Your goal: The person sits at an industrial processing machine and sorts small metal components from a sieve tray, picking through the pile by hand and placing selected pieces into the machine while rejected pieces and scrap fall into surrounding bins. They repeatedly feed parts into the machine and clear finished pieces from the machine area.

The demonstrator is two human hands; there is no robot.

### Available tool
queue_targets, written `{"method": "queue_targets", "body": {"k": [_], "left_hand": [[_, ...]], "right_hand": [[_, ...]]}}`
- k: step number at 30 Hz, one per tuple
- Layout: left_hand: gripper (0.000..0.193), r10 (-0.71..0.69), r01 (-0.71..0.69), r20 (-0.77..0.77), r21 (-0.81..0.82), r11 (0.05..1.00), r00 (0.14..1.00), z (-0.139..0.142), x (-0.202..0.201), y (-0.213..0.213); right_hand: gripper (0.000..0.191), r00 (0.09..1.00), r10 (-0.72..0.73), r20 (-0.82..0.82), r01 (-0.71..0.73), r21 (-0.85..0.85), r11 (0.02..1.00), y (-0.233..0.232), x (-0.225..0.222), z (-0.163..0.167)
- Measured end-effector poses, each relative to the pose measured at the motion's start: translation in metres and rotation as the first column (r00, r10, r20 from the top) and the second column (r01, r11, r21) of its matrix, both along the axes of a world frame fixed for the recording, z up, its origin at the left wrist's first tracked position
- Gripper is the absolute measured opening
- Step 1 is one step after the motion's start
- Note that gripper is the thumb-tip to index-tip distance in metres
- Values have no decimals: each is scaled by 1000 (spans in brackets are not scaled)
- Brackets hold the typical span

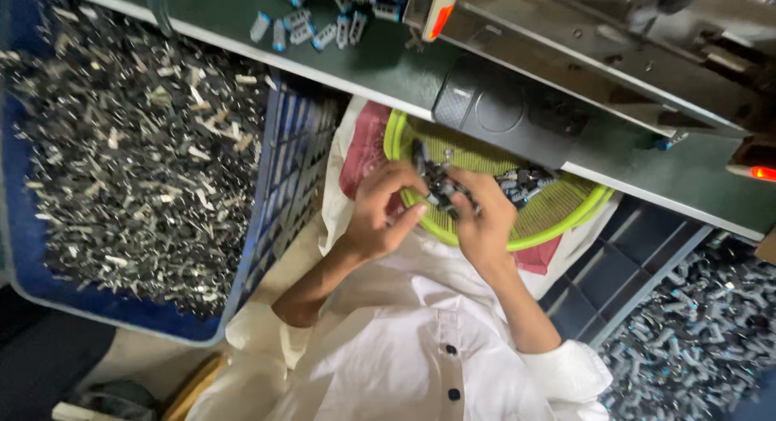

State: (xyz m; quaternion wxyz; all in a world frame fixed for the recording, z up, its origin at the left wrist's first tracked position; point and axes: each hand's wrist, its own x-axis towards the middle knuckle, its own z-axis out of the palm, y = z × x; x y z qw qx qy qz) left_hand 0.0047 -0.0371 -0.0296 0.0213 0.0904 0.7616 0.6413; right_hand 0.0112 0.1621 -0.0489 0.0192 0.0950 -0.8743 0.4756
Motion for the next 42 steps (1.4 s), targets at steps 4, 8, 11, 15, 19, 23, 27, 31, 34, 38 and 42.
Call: {"method": "queue_targets", "body": {"k": [4,8,11,15,19,23,27,31,34,38,42], "left_hand": [[30,6,3,-189,49,999,982,18,-9,22],[25,3,16,-109,167,986,994,25,-16,34],[24,-16,39,-223,98,994,975,27,-16,34],[24,-101,120,-248,63,991,964,32,-18,32],[24,-215,230,-244,33,973,946,39,-25,29],[24,-361,362,-210,-34,931,909,44,-31,21],[23,-411,389,-172,-148,909,895,45,-29,20],[27,-108,112,-183,10,994,977,40,-22,34],[24,-17,4,-405,-31,999,914,30,-18,41],[21,-37,-23,-633,-85,996,773,18,-24,44],[26,-85,-37,-735,-148,988,672,25,-32,47]], "right_hand": [[34,981,-150,125,195,-645,739,8,18,2],[28,958,-194,212,288,-684,670,15,18,1],[25,952,-184,246,307,-722,621,19,21,5],[32,924,-213,319,383,-746,546,19,27,7],[30,938,-196,285,346,-778,524,21,27,3],[29,909,-178,377,393,-633,667,28,30,-3],[29,901,-138,411,414,-724,552,24,34,-6],[31,920,-119,373,391,-855,342,15,31,-1],[43,923,-171,346,385,-856,345,12,28,7],[29,928,-240,284,371,-750,548,13,34,12],[31,939,-229,255,343,-699,627,19,38,3]]}}
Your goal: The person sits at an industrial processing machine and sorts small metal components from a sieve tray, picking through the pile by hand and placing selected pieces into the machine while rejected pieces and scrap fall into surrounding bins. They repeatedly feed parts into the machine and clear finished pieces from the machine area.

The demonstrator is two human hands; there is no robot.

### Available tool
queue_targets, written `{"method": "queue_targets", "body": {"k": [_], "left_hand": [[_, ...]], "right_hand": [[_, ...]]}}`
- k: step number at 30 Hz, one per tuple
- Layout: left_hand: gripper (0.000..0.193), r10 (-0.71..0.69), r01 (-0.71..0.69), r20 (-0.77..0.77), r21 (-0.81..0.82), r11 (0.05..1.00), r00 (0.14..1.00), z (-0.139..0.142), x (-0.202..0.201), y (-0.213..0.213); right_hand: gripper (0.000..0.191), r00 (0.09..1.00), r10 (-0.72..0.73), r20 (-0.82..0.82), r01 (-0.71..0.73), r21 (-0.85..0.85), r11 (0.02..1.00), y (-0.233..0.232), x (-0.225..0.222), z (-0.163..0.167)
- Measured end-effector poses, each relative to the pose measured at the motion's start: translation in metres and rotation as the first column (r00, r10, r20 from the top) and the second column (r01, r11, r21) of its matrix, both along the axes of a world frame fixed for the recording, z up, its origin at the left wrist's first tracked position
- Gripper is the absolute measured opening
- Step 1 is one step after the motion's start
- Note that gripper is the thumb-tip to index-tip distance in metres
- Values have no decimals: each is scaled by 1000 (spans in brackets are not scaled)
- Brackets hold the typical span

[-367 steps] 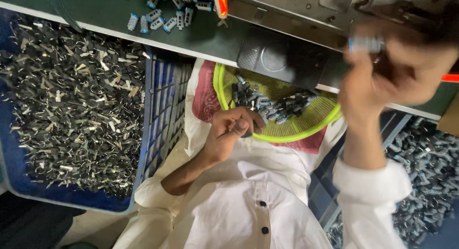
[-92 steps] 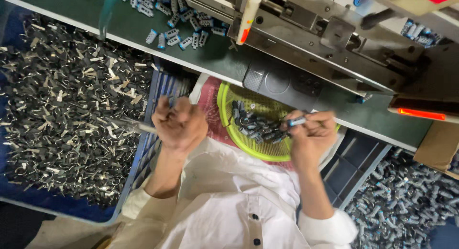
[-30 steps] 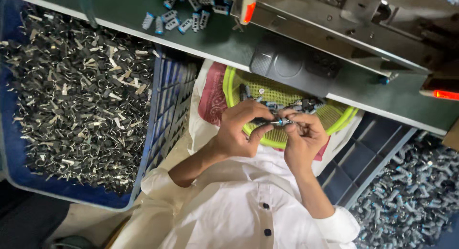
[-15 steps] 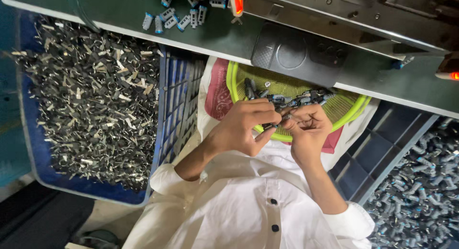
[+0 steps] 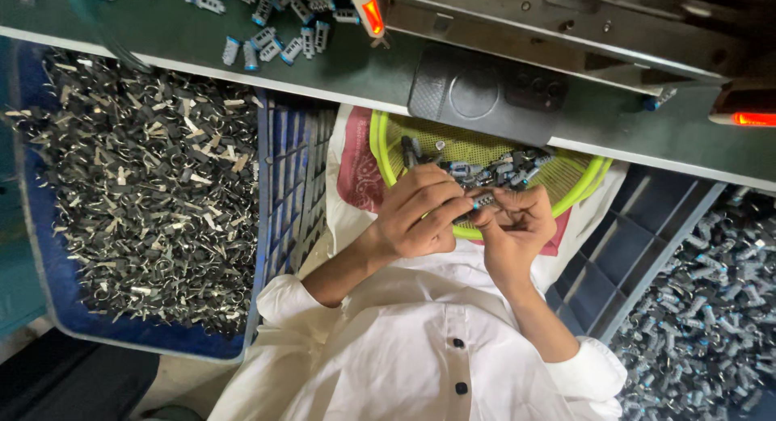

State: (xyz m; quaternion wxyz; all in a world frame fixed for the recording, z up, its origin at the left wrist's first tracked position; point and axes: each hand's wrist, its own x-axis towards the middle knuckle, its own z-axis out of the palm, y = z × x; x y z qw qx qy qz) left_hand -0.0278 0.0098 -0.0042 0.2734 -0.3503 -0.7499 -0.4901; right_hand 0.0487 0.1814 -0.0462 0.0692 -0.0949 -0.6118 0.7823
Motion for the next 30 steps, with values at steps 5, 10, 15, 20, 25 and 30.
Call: {"method": "queue_targets", "body": {"k": [5,10,15,20,25,30], "left_hand": [[22,-121,122,50,-24,992,991,38,13,-11],[20,201,-185,166,-111,976,965,29,19,-23],[14,-252,-251,863,386,888,437,-15,24,-16],[41,-538,-158,719,652,742,440,-38,42,-12],[45,-598,-75,655,700,710,462,-42,49,-16],[34,-611,-168,686,707,686,395,-34,46,-24]], "right_hand": [[28,972,92,217,56,-591,804,20,-14,-9],[23,952,143,271,122,-763,635,27,-28,1],[36,996,3,-90,-4,-18,1000,38,-62,31],[25,933,-49,-356,235,498,835,48,-124,101],[30,786,293,-544,442,826,349,38,-200,126],[22,790,394,-470,225,820,526,52,-208,110]]}}
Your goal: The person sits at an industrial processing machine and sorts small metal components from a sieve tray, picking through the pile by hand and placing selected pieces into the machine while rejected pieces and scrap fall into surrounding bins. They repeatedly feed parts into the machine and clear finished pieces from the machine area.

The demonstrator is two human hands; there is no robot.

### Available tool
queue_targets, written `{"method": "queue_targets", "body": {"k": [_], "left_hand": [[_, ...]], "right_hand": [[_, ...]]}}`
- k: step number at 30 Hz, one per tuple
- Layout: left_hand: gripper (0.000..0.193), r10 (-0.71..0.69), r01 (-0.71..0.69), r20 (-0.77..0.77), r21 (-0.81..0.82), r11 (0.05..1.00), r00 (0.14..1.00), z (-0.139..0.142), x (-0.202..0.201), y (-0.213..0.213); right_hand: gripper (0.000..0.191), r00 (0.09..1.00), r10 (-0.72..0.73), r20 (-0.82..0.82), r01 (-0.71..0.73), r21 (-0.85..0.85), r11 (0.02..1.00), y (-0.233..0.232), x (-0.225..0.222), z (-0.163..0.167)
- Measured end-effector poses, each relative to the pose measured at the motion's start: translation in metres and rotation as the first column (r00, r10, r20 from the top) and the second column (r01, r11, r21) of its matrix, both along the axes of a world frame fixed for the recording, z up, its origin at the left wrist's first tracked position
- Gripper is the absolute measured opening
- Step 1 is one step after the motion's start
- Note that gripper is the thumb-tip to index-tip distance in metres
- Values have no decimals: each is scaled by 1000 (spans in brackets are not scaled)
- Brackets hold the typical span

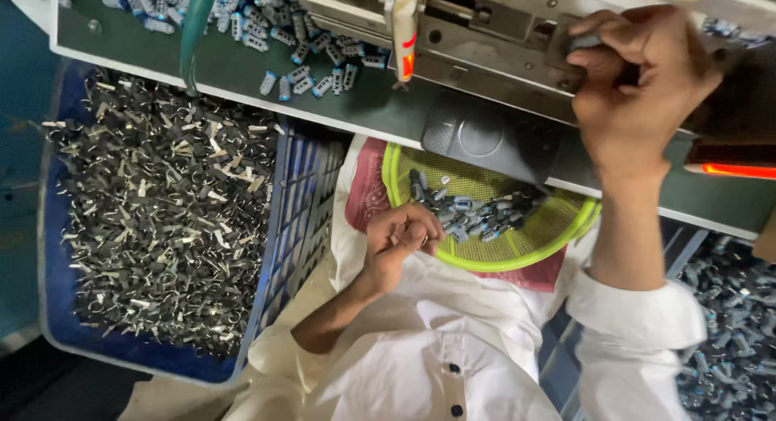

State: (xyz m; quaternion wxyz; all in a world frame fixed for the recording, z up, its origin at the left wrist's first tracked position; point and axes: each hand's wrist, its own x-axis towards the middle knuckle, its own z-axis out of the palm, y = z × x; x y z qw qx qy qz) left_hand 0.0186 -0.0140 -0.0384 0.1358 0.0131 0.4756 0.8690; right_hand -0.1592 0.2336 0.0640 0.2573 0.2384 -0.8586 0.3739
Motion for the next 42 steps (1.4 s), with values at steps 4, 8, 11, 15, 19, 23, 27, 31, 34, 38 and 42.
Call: {"method": "queue_targets", "body": {"k": [4,8,11,15,19,23,27,31,34,38,42], "left_hand": [[25,-104,96,-43,-154,983,994,13,-11,-3],[18,-203,104,-233,-377,920,951,31,-17,-4],[15,-195,111,-178,-399,910,964,42,-19,-2],[13,-23,-142,-469,-315,938,883,49,-24,3],[21,4,-144,-329,-403,904,944,47,-26,9],[18,-142,-130,-437,-535,835,888,41,-25,13],[25,-128,-403,-730,-505,763,672,36,-27,13],[38,-230,-551,-804,-554,624,548,43,-27,12],[35,-248,-534,-774,-595,601,583,56,-23,3],[25,-142,-244,-703,-418,875,697,67,-24,-29],[17,9,-278,-616,-343,897,788,75,-24,-57]], "right_hand": [[20,1000,19,-15,-17,126,992,3,11,22],[7,995,-35,-98,47,119,992,-10,63,32],[37,940,229,251,-174,-223,959,-25,110,-11],[18,654,74,753,333,-374,866,-53,175,-80],[9,787,202,583,315,-661,682,-55,202,-100],[16,788,134,600,334,-601,726,-46,199,-94],[29,771,364,523,337,-819,465,-44,196,-99],[28,732,340,591,366,-762,535,-47,199,-118],[29,599,496,629,533,-775,339,-51,203,-132],[24,499,726,474,656,-754,41,-68,209,-127],[33,630,484,607,439,-793,422,-83,192,-108]]}}
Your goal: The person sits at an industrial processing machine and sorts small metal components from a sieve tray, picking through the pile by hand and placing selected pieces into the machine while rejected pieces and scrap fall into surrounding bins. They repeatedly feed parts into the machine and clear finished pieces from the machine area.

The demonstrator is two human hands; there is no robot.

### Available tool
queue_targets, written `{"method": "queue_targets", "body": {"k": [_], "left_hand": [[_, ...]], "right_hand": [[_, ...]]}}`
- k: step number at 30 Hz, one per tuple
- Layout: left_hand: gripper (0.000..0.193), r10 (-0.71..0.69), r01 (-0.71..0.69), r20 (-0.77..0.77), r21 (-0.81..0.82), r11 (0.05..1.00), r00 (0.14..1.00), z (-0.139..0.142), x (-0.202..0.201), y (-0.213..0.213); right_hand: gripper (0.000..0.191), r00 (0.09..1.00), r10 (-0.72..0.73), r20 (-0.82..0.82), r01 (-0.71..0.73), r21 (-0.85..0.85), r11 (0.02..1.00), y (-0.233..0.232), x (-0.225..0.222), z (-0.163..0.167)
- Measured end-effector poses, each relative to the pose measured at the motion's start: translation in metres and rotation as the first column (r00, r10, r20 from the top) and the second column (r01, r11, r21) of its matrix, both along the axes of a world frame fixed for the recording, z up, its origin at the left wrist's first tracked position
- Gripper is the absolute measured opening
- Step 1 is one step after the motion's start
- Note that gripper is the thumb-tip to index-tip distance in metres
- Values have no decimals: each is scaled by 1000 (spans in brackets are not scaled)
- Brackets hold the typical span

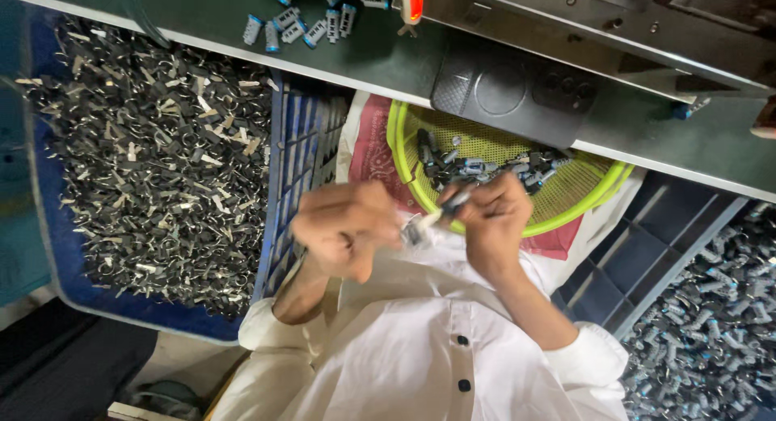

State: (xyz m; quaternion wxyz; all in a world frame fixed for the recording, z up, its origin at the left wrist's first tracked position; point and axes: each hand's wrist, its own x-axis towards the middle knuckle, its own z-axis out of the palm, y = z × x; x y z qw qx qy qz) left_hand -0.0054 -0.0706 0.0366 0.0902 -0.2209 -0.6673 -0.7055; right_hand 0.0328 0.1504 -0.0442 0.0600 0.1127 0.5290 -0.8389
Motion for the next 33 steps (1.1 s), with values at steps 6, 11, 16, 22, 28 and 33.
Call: {"method": "queue_targets", "body": {"k": [6,11,16,22,28,33], "left_hand": [[16,579,-563,-291,-740,369,762,37,12,-37],[24,514,-529,-537,-830,-177,669,25,-2,-57],[47,108,-59,154,-292,954,982,-13,21,5],[34,-18,-2,-45,-425,905,999,-35,20,73],[42,-54,-53,-159,-601,797,986,-47,1,76],[49,-112,106,57,-855,508,992,-102,-9,87]], "right_hand": [[32,955,42,294,149,-597,788,47,-39,14],[34,963,91,253,108,-675,730,71,-28,13],[29,969,75,236,68,-546,835,58,-12,4],[23,978,-3,208,74,-337,938,46,28,-24],[29,928,-65,366,295,-621,726,103,14,-17],[36,934,-160,319,331,-609,721,123,13,-3]]}}
